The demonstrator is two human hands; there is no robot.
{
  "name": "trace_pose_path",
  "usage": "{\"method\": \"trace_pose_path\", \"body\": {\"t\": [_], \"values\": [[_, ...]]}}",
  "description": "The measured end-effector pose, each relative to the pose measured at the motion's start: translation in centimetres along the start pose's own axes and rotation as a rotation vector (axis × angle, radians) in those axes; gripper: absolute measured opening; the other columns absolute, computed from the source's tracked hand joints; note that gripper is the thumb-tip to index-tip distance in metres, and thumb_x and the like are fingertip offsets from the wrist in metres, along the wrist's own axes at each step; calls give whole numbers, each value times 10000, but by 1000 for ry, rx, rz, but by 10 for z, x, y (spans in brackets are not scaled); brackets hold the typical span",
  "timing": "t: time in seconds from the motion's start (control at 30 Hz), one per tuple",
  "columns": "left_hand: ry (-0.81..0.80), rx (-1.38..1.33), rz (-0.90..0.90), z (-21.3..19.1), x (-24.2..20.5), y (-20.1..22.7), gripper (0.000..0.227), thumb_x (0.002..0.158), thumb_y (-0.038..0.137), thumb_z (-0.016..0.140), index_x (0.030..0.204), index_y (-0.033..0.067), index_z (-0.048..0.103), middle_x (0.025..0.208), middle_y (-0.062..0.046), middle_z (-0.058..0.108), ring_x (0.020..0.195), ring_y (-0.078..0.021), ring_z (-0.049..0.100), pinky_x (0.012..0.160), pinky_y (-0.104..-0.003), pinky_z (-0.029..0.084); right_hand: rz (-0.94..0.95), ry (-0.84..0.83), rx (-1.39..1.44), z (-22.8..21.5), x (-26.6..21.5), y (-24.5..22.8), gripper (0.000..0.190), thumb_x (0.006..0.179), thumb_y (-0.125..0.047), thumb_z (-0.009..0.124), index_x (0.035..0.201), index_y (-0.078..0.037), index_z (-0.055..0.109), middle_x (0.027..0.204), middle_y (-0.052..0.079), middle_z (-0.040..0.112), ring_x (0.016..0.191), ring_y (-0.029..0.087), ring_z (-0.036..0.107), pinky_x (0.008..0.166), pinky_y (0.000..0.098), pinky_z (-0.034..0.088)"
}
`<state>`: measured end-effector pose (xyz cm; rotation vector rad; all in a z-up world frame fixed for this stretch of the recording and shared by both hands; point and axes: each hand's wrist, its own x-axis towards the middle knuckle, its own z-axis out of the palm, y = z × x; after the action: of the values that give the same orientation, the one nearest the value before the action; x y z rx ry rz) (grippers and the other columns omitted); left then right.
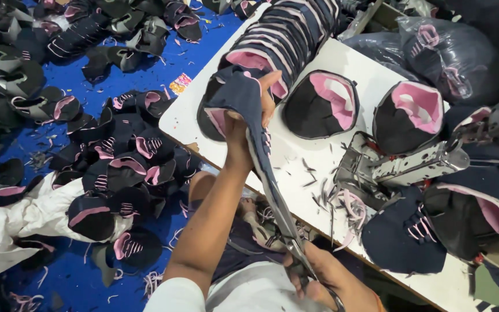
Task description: Trim excess fabric and material from shoe uppers using scissors.
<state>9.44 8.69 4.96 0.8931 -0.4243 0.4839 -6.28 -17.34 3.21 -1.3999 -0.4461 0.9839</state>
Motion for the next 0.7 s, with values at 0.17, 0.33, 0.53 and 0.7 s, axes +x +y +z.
{"method": "trace_pose_path", "body": {"t": [0.17,0.33,0.53,0.7], "values": [[-63,-160,97,-17,-9,-39,474,1111,478,579,1026,12,589,813,-32,505,769,-120,466,745,-277,358,-94,-2,-3,-5,4,3,742,916,-599,678,1313,7,518,997,54,564,893,131,527,809,270,444],[301,-219,-227,-31,-24,-60,194,911,294,641,1005,162,536,796,4,521,631,-106,462,548,-270,358,13,170,-164,-16,4,23,590,835,-481,750,1150,-14,577,766,0,572,650,94,524,580,262,417],[-31,-65,-16,5,-13,-5,674,993,487,651,1390,-54,590,849,24,504,744,-36,442,657,-201,317,-27,-68,20,-14,2,-2,766,897,-613,695,1309,2,498,969,59,578,865,135,561,763,284,506],[-117,39,-10,10,-17,-10,920,968,622,652,1422,-167,514,853,27,492,712,-37,429,636,-209,308,-37,-60,0,-16,-3,-18,831,884,-677,665,1322,10,500,984,78,585,886,149,576,779,291,524]]}}
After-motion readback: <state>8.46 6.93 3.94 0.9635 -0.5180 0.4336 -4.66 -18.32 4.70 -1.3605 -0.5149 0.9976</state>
